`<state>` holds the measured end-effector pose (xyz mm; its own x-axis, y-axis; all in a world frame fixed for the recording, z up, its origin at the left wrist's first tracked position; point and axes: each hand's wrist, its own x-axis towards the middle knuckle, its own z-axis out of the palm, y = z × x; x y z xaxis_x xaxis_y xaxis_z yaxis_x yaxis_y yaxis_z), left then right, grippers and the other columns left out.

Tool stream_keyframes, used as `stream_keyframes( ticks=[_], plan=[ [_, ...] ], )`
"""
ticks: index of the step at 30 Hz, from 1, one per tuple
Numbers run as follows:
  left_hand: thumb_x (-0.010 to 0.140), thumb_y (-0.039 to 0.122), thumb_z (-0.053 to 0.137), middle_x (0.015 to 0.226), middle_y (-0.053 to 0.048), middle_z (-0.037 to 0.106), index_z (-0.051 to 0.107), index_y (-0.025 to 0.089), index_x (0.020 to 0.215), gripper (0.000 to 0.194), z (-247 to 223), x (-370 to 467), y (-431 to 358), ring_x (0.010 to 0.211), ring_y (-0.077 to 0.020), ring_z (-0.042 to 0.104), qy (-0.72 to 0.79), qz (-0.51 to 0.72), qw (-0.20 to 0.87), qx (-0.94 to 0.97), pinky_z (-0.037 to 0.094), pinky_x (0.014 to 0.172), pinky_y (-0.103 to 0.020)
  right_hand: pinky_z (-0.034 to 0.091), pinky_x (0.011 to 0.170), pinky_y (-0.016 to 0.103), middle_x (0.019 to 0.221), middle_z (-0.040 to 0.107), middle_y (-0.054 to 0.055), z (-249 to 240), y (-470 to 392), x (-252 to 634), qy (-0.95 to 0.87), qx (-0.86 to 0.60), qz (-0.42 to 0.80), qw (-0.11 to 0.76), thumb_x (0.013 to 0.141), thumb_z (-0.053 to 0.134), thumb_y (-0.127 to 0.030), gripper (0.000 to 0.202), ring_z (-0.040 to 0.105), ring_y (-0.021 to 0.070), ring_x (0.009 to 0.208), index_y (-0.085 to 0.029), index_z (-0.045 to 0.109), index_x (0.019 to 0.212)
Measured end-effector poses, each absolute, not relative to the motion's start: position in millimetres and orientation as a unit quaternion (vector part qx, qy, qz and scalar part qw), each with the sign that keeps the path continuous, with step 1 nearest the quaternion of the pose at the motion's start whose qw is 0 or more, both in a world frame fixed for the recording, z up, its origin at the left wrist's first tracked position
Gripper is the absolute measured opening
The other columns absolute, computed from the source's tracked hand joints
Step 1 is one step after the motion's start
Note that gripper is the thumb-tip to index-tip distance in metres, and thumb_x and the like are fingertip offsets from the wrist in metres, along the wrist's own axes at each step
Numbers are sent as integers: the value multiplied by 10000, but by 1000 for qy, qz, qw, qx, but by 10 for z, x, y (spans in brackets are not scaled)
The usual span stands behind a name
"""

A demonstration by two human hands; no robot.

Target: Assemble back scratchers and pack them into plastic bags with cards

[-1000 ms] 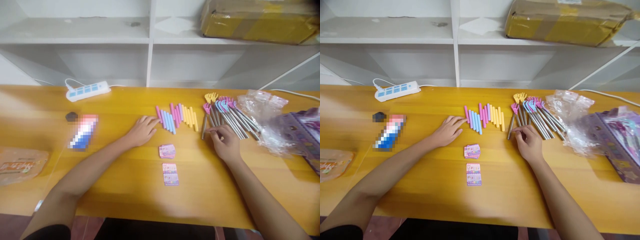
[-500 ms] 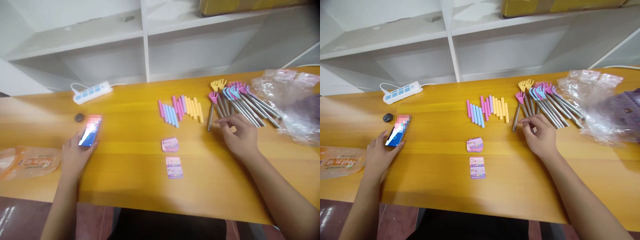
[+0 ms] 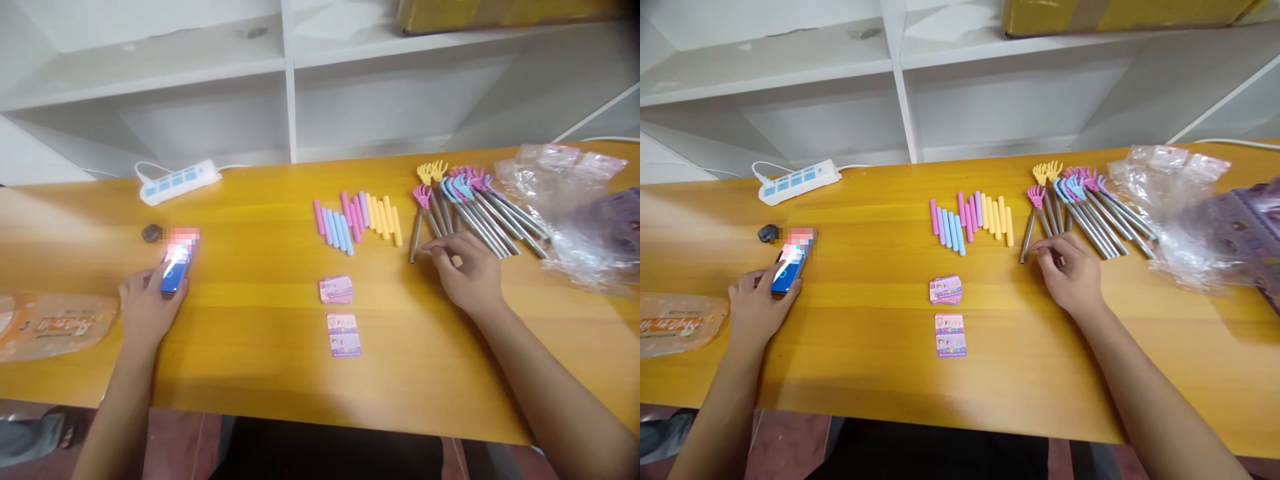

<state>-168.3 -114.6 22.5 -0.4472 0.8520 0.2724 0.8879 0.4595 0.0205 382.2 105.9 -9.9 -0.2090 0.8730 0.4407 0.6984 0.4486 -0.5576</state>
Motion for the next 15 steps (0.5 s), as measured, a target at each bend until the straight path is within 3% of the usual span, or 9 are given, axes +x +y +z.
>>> stream_keyframes(
  ticks=[5, 10, 15],
  plan=[
    [910, 580, 611, 1328, -187, 632, 414, 181, 1541, 772, 188, -1734, -1144, 1317, -473, 551, -855, -103, 114, -496, 409, 1121, -631, 502, 785, 327, 947, 704, 77, -108, 1065, 3817, -770, -510, 123, 364, 978, 556, -293, 224, 629, 186, 814, -204, 745, 898],
    [870, 591, 643, 1397, -242, 617, 434, 86, 1490, 826, 151, -1810, -1155, 1354, -455, 546, -859, -115, 117, -485, 392, 1164, -608, 489, 766, 308, 952, 708, 78, -102, 1064, 3833, -772, -506, 121, 366, 990, 549, -298, 241, 634, 180, 820, -201, 754, 907],
    [924, 611, 574, 1248, -184, 676, 435, 195, 1558, 771, 175, -1815, -1143, 1270, -445, 570, -853, -89, 115, -502, 424, 1091, -594, 475, 757, 308, 936, 701, 69, -102, 1057, 3824, -775, -498, 125, 367, 984, 558, -289, 228, 632, 176, 820, -198, 752, 908]
  ],
)
